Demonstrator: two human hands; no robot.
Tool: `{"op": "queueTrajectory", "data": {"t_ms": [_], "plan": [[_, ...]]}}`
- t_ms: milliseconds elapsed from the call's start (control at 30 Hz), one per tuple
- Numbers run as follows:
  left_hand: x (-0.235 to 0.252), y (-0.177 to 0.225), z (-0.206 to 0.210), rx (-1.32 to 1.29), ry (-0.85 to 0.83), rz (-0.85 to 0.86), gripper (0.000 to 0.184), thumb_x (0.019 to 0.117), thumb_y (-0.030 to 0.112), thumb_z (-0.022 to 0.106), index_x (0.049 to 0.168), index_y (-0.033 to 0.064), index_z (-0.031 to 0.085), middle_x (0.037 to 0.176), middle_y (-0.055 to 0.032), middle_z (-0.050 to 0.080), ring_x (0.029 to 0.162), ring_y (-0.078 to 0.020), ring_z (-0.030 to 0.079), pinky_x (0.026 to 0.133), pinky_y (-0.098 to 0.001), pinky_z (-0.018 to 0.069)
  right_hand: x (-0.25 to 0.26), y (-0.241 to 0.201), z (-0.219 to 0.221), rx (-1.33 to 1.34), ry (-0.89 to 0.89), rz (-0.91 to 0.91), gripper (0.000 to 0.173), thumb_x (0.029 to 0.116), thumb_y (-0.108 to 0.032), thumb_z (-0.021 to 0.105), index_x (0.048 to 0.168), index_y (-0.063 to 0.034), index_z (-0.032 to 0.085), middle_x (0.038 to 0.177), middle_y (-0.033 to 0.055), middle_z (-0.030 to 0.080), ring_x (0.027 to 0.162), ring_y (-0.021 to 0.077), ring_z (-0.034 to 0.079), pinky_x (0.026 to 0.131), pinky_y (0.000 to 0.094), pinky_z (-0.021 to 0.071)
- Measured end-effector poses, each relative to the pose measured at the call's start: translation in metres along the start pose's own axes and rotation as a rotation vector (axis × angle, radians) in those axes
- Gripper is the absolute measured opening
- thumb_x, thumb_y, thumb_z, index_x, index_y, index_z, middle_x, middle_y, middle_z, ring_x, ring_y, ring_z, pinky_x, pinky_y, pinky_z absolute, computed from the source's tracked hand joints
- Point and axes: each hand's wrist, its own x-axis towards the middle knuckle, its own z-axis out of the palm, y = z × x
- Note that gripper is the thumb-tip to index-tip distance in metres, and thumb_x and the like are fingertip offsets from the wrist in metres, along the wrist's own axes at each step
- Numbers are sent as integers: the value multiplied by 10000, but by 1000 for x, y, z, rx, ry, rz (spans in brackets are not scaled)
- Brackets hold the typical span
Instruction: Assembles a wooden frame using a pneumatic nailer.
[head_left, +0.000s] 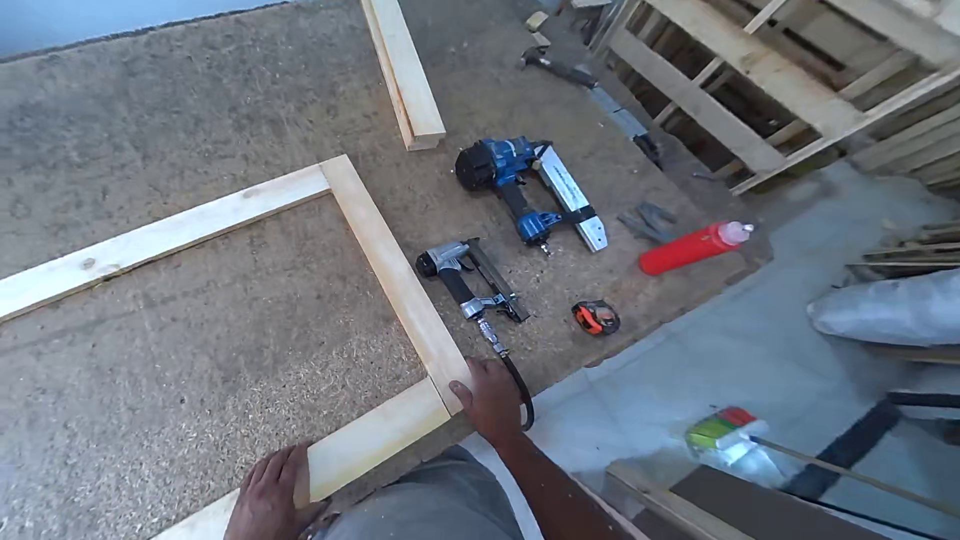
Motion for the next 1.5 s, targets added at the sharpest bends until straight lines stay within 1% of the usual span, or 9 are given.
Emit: {"op": "queueTrajectory", "data": {"t_ms": [100,333,500,567,700,900,1067,1300,1500], "plan": [[0,3,1,-7,23,-39,974,711,630,832,1467,87,547,1394,-180,608,1330,-383,546,1118,-544,441,0,5,1,48,45,-28,616,970,-651,506,1343,-198,696,1203,140,700,1136,314,663,986,498,536],[9,7,11,69,36,-92,976,659,652,835,1452,146,574,1378,-129,620,1311,-349,559,1080,-520,480,5,13,-7,134,-102,-13,588,988,-609,520,1406,-216,647,1249,119,673,1168,286,646,994,466,538],[10,7,11,72,52,-70,983,661,666,829,1465,167,566,1356,-119,633,1287,-338,575,1069,-518,487,-1,32,-14,189,-242,-165,945,836,-688,682,1570,-148,435,1456,153,559,1359,326,521,1147,512,419],[8,6,8,54,25,-68,993,668,671,830,1479,171,552,1377,-120,621,1299,-340,567,1079,-519,481,-6,33,-9,107,-199,-258,963,790,-724,698,1544,-165,482,1413,149,591,1309,338,551,1111,539,430],[7,0,2,69,-48,-78,1032,640,608,870,1522,226,493,1448,-106,573,1342,-344,531,1102,-538,447,-9,25,-1,50,-85,-272,885,799,-708,695,1478,-157,565,1366,153,633,1247,352,603,1037,566,477],[6,0,2,9,-82,-111,977,643,477,904,1493,167,536,1462,-133,562,1359,-390,500,1098,-582,432,-5,34,8,16,-5,-354,900,808,-772,651,1438,-132,601,1296,177,671,1171,366,655,982,564,528],[4,-1,5,24,-44,-78,972,640,488,902,1488,175,544,1438,-129,582,1325,-387,530,1072,-584,452,-2,37,8,-33,23,-405,915,819,-807,599,1430,-126,608,1211,183,698,1108,363,678,949,543,550],[7,1,1,53,-122,-113,1011,643,586,879,1510,210,520,1453,-110,567,1353,-362,509,1098,-568,435,0,42,1,-27,-46,-476,860,887,-711,605,1487,-98,536,1263,191,668,1150,362,658,990,544,530],[7,1,-2,28,-107,-100,998,643,567,885,1505,213,528,1423,-129,586,1323,-382,531,1057,-594,457,-2,39,7,-87,89,-514,842,850,-659,665,1455,-82,565,1187,184,694,1048,358,691,875,526,574]]}}
